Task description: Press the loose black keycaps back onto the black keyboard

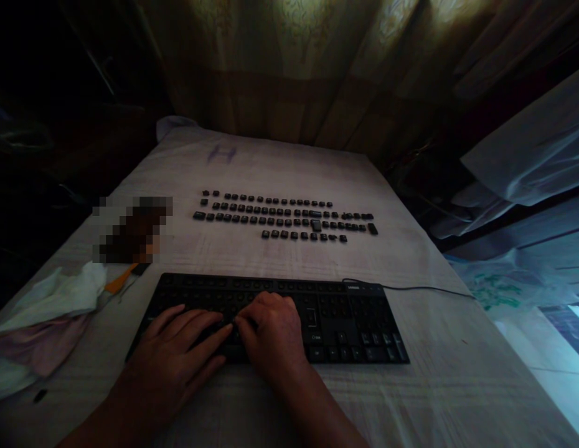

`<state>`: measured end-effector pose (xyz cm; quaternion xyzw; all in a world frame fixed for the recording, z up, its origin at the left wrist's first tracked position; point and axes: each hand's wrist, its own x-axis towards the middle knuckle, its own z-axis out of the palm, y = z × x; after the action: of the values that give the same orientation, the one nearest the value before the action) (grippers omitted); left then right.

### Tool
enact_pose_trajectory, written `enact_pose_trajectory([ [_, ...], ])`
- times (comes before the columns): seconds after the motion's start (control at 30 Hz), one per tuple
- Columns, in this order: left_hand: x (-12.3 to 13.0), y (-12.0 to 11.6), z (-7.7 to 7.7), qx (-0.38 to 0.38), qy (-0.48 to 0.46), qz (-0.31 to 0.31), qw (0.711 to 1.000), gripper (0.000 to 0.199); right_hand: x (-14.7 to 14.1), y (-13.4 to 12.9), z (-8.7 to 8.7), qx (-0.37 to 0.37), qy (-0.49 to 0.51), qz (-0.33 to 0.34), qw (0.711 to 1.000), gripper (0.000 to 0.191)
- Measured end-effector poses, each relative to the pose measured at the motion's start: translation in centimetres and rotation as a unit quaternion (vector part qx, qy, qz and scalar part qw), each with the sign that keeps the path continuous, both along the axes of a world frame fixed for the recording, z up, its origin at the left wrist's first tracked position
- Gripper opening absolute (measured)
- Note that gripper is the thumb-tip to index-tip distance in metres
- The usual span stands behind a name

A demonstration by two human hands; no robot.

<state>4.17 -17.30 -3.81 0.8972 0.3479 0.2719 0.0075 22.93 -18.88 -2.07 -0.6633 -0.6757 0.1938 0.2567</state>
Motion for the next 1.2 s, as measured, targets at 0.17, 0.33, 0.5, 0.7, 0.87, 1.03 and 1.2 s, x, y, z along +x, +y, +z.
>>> enact_pose_trajectory([
  [0.17, 0.05, -0.11, 0.34, -0.01, 0.0, -0.005, 1.0, 0.036, -0.02, 0.03, 0.0, -0.002, -0.015, 0.003, 1.0, 0.015],
  [0.33, -0.1, 0.05, 0.43, -0.019, -0.016, -0.007, 1.0, 0.04, 0.06, 0.06, 0.03, -0.013, -0.019, 0.008, 1.0, 0.014],
  [0.5, -0.03, 0.42, 0.37, -0.034, -0.034, -0.01, 0.999, 0.038, 0.14, -0.07, -0.12, 0.001, -0.017, 0.009, 1.0, 0.015],
  [0.7, -0.19, 0.5, 0.24, -0.05, -0.043, -0.018, 0.998, 0.036, 0.19, -0.2, -0.26, 0.012, -0.018, 0.009, 1.0, 0.014],
  [0.87, -0.4, 0.63, 0.16, -0.062, -0.043, -0.025, 0.997, 0.031, 0.18, -0.13, -0.24, 0.015, -0.02, 0.009, 1.0, 0.016],
  [1.03, -0.45, 0.66, 0.13, -0.053, -0.047, -0.027, 0.997, 0.031, 0.16, -0.12, -0.25, 0.015, -0.015, 0.011, 1.0, 0.015],
  [1.2, -0.44, 0.54, -0.5, -0.033, -0.06, -0.019, 0.997, 0.03, 0.06, -0.18, -0.37, 0.018, -0.026, 0.009, 0.999, 0.015],
])
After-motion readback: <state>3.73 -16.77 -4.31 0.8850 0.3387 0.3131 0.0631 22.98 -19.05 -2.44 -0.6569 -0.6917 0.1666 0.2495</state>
